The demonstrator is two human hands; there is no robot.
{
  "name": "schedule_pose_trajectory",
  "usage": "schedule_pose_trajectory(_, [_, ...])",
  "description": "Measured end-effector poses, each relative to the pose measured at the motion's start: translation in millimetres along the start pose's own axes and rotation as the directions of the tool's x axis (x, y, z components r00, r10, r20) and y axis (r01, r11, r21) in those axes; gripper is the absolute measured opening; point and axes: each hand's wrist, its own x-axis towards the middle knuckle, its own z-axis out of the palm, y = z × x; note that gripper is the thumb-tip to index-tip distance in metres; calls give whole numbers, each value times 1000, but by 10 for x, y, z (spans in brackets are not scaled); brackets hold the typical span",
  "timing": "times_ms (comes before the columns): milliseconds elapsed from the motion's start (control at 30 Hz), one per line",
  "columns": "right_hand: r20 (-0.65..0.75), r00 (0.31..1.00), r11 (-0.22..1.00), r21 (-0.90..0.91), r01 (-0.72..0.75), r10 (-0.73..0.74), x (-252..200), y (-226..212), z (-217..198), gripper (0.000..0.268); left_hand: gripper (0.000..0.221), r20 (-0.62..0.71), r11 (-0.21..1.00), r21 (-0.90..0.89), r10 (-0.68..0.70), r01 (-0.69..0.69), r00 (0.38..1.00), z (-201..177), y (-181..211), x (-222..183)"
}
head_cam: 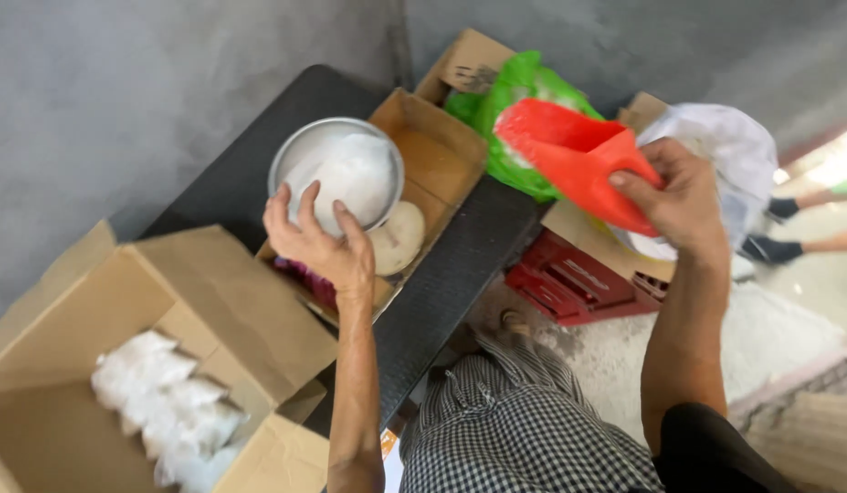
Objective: The recorder is scoop-measuring a white powder from bulk bags into smaller plastic bags, tying them, and placing them into a shipping box.
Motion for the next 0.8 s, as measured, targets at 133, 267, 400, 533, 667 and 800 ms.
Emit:
schedule_pose_trajectory(133, [-169, 975, 978, -129, -165, 142, -305, -179, -698, 21, 39, 20, 997, -75, 32, -30, 999, 207, 257, -31])
schedule_pose_trajectory(267, [-379, 891, 901, -244, -358, 251, -562, 153, -1169, 22, 35, 61, 972, -234, 13, 2, 998, 552, 619, -149])
schedule_pose_trajectory(400, [-404, 882, 596, -655, -465, 244, -628, 790, -1401, 49, 32, 239, 903, -427, 65, 45, 969, 1106, 1049, -393])
schedule_pose_trajectory(533, [-383, 857, 515, -686, -514, 346, -377, 1329, -1287, 58, 33, 479, 818, -539, 102, 201, 872, 1567, 1605, -784])
schedule_pose_trajectory(667, [-311, 857, 372, -801, -469, 410, -56, 1704, -1000, 56, 55, 695, 755, -538, 145, 375, 704, 1991, 2029, -1286])
schedule_pose_trajectory(800, [-183, 952, 354, -897, -264, 246, 87, 2517, -943, 46, 74, 820, 789, -419, 118, 449, 560, 2270, 2308, -1613])
